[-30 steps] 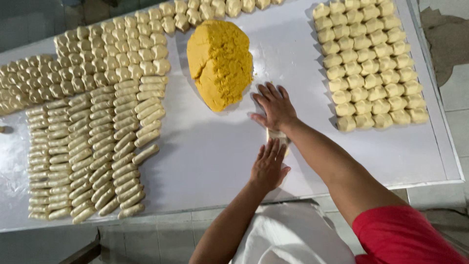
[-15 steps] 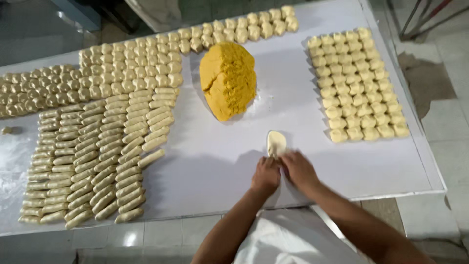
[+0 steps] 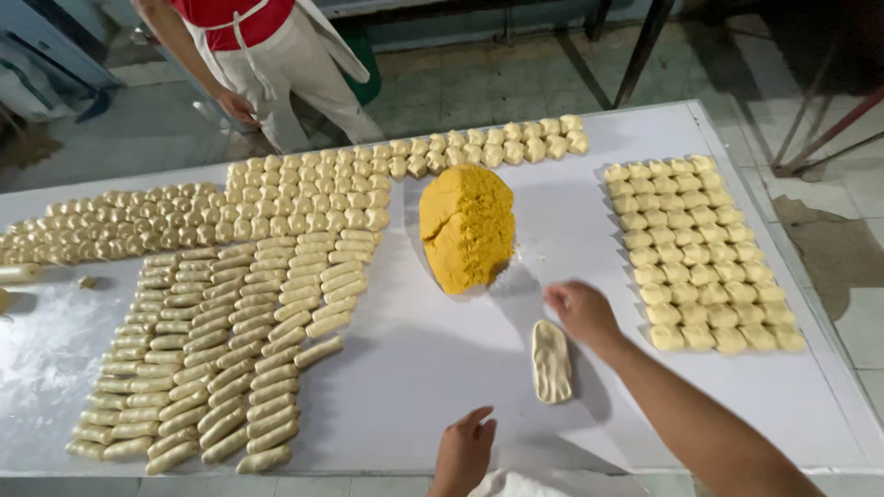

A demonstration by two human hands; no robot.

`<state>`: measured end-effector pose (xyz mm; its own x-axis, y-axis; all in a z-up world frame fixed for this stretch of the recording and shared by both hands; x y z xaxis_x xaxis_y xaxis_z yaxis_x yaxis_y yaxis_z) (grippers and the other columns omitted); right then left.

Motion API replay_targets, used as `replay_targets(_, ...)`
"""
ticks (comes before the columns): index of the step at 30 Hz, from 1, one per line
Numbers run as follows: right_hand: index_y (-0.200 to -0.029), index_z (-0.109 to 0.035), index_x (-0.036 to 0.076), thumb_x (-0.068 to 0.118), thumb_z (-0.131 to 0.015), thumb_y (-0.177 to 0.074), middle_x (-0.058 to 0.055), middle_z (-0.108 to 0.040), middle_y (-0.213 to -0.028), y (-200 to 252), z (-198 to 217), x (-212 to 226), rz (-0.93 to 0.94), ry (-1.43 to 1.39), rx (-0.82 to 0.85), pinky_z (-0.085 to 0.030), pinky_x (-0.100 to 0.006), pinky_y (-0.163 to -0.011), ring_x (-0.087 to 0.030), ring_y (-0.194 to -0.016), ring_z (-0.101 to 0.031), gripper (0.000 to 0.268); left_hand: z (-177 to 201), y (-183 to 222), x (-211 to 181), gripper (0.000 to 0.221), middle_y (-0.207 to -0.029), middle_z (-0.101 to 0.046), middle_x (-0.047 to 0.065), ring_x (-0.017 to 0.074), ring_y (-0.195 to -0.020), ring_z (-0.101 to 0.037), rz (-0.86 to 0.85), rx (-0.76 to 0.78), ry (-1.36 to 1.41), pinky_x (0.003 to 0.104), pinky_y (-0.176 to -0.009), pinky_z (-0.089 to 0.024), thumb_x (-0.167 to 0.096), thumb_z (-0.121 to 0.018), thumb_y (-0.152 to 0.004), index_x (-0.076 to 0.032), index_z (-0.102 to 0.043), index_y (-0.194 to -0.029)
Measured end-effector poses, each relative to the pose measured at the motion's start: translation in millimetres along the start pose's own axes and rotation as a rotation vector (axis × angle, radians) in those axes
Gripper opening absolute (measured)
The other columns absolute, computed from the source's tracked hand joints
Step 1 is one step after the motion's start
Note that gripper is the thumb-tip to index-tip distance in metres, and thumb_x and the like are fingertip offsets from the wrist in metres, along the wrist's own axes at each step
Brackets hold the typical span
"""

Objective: The person prepares pieces of dough by hand, flattening small portions into ovals, placing a yellow filling inside, and rolling them into cylinders.

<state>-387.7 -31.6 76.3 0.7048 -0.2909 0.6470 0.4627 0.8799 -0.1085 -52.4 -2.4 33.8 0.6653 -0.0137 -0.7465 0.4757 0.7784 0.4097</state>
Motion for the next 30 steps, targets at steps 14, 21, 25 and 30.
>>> replay_targets(14,-0.110,-0.071,-0.002,0.034,-0.075,-0.089,-0.022,-0.070,-0.103,-201,-66,50,0.115,0.105,-0.273,-0.053,-0.048,-0.087,-0.040,-0.099,-0.065,0.041,21,-10,172,0.039,-0.073,-0.075,0.008,0.0153,-0.064,-0.074,0.257,-0.304,-0.087,0.034,-0.064,-0.062,-0.025,-0.078,-0.084,-0.011,-0.074,-0.120)
replay_targets(21,-0.118,-0.072,-0.001,0.021,-0.074,-0.095,-0.015,-0.073,-0.104,-169,-85,-19,-0.303,-0.544,-0.257,-0.058,-0.036,-0.081,-0.027,-0.091,-0.071,0.032,28,3,107,0.038,-0.080,-0.077,0.009,0.0168,-0.070,-0.075,-0.121,-0.348,-0.070,0.035,-0.068,-0.062,-0.023,-0.077,-0.086,-0.008,-0.072,-0.120)
replay_targets(25,-0.121,-0.067,-0.004,0.012,-0.069,-0.096,-0.005,-0.073,-0.104,-107,-98,-60,-0.574,-1.247,-0.234,-0.061,-0.029,-0.079,-0.013,-0.087,-0.071,0.030,47,17,31,0.036,-0.088,-0.077,0.010,0.0253,-0.084,-0.073,-0.172,-0.311,-0.110,0.039,-0.080,-0.058,-0.022,-0.071,-0.091,-0.008,-0.070,-0.124)
replay_targets(30,-0.130,-0.069,0.001,0.018,-0.068,-0.099,-0.009,-0.076,-0.112,15,-43,-67,-0.283,-0.663,-0.037,-0.058,-0.028,-0.086,-0.015,-0.096,-0.072,0.035,43,27,-22,0.037,-0.103,-0.076,0.011,0.0248,-0.089,-0.073,-0.133,-0.099,-0.034,0.038,-0.078,-0.057,-0.021,-0.066,-0.094,-0.007,-0.067,-0.128)
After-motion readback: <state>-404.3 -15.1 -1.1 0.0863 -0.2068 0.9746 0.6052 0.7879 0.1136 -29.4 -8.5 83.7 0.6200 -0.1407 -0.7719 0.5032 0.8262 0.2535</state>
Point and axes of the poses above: each hand's wrist, its own y-axis away from the middle knuckle, its own z-axis out of the back of the hand, x = y × z, the point moved 7 cm from there along -y, towards the middle knuckle
